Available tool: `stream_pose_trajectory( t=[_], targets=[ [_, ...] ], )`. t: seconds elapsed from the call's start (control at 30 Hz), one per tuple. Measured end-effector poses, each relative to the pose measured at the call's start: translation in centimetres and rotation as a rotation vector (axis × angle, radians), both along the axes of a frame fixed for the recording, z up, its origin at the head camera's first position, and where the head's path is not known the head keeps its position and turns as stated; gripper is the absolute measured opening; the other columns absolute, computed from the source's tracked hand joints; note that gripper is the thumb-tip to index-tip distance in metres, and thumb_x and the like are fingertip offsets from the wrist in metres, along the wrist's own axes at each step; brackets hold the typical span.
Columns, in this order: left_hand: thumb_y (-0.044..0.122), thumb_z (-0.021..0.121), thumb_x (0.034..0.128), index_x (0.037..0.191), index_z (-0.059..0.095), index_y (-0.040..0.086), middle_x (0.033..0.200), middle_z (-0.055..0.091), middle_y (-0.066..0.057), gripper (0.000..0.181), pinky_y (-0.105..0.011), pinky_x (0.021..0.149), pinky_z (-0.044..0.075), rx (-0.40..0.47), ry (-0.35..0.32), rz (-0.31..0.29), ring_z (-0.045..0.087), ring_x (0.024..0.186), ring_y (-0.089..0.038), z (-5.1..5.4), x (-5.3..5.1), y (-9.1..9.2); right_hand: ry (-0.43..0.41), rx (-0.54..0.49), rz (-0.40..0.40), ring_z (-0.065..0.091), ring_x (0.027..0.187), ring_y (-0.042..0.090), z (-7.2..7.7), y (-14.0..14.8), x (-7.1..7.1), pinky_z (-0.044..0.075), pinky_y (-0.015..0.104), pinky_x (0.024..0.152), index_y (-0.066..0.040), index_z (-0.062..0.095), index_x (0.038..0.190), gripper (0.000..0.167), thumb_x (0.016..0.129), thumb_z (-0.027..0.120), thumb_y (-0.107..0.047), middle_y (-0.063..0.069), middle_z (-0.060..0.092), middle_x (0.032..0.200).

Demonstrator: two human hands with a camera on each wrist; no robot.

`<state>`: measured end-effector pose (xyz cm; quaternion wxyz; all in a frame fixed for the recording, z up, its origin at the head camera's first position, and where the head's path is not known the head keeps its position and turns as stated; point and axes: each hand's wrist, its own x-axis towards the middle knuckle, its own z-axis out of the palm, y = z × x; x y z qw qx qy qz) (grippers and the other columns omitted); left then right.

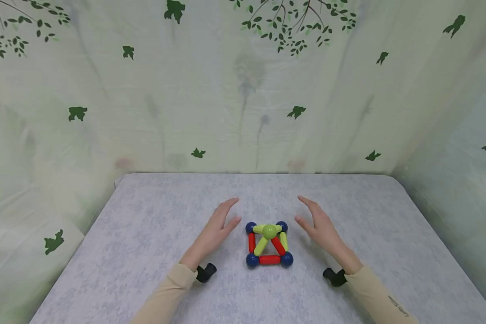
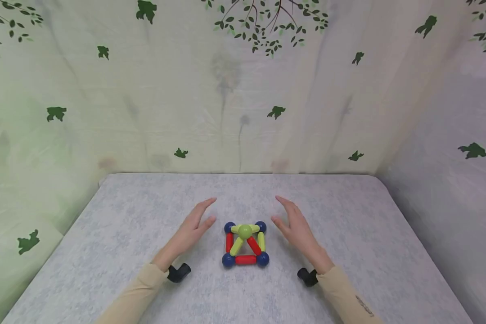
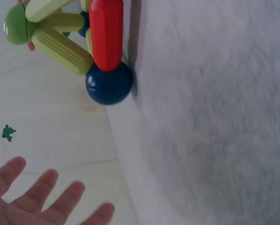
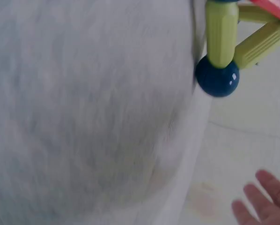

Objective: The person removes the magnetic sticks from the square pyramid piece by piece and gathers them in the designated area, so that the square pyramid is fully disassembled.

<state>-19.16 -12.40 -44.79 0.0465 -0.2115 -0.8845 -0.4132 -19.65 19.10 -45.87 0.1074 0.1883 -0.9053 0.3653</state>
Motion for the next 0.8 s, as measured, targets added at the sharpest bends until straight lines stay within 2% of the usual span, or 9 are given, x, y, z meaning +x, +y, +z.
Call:
stream_pose_trajectory(
  t=[0.07, 0.13, 0.23, 0.37, 0.47, 0.6, 0.8],
  targets=[
    [0.024, 0.053, 0.0998, 0.145, 0.038, 0.008, 0.144, 0.042, -0.012, 0.050, -0.052, 0.105, 0.032, 0.135, -0.042, -0.094, 0.038, 0.132, -0.031, -0.2, 0.0, 0.5, -0.028, -0.102, 0.059, 0.045, 0.125, 0.033, 0.0, -0.3, 0.2, 0.039, 0.052, 0.098, -0.005, 0.040, 0.142, 0.055, 0.094, 0.063, -0.016, 0.017, 0.047, 0.139],
    [0.016, 0.054, 0.0990, 0.140, 0.044, 0.003, 0.137, 0.049, -0.016, 0.044, -0.049, 0.102, 0.037, 0.228, -0.077, -0.155, 0.045, 0.126, -0.033, -0.4, 0.0, 1.2, -0.067, -0.185, 0.111, 0.052, 0.119, 0.031, -0.1, -0.8, 0.6, 0.044, 0.047, 0.095, -0.002, 0.045, 0.138, 0.049, 0.093, 0.063, -0.012, 0.019, 0.053, 0.132],
    [0.009, 0.055, 0.0974, 0.134, 0.047, -0.003, 0.130, 0.053, -0.022, 0.039, -0.047, 0.101, 0.038, 0.330, -0.124, -0.206, 0.049, 0.121, -0.037, -0.6, 0.3, 2.3, -0.162, -0.288, 0.158, 0.057, 0.110, 0.029, -0.3, -1.4, 1.3, 0.049, 0.038, 0.090, 0.000, 0.048, 0.132, 0.042, 0.093, 0.062, -0.009, 0.019, 0.058, 0.121],
    [0.006, 0.058, 0.0954, 0.130, 0.050, -0.003, 0.128, 0.054, -0.023, 0.037, -0.050, 0.103, 0.035, 0.421, -0.156, -0.222, 0.049, 0.121, -0.035, -0.8, 1.1, 3.7, -0.266, -0.386, 0.212, 0.059, 0.104, 0.030, -0.8, -2.1, 2.1, 0.051, 0.029, 0.084, 0.003, 0.051, 0.126, 0.035, 0.095, 0.060, -0.011, 0.017, 0.060, 0.113],
    [0.008, 0.063, 0.0927, 0.129, 0.052, -0.001, 0.128, 0.056, -0.019, 0.039, -0.051, 0.104, 0.034, 0.428, -0.146, -0.215, 0.050, 0.122, -0.030, -1.1, 1.4, 4.6, -0.314, -0.412, 0.252, 0.059, 0.101, 0.028, -1.1, -2.6, 2.6, 0.051, 0.028, 0.083, 0.002, 0.052, 0.121, 0.031, 0.095, 0.061, -0.012, 0.016, 0.061, 0.112],
    [0.010, 0.068, 0.0891, 0.127, 0.054, 0.002, 0.127, 0.057, -0.013, 0.041, -0.049, 0.100, 0.038, 0.395, -0.121, -0.219, 0.050, 0.121, -0.025, -1.5, 1.6, 5.6, -0.352, -0.415, 0.279, 0.061, 0.099, 0.025, -1.4, -3.1, 3.0, 0.051, 0.029, 0.083, 0.000, 0.054, 0.117, 0.028, 0.093, 0.063, -0.012, 0.015, 0.061, 0.111],
    [0.014, 0.071, 0.0873, 0.124, 0.057, 0.009, 0.121, 0.058, 0.000, 0.040, -0.043, 0.082, 0.049, 0.351, -0.121, -0.209, 0.054, 0.107, -0.019, -1.9, 2.0, 6.6, -0.384, -0.406, 0.279, 0.060, 0.097, 0.027, -1.2, -3.8, 3.5, 0.051, 0.029, 0.081, 0.000, 0.056, 0.112, 0.025, 0.091, 0.065, -0.010, 0.014, 0.060, 0.109]
  ],
)
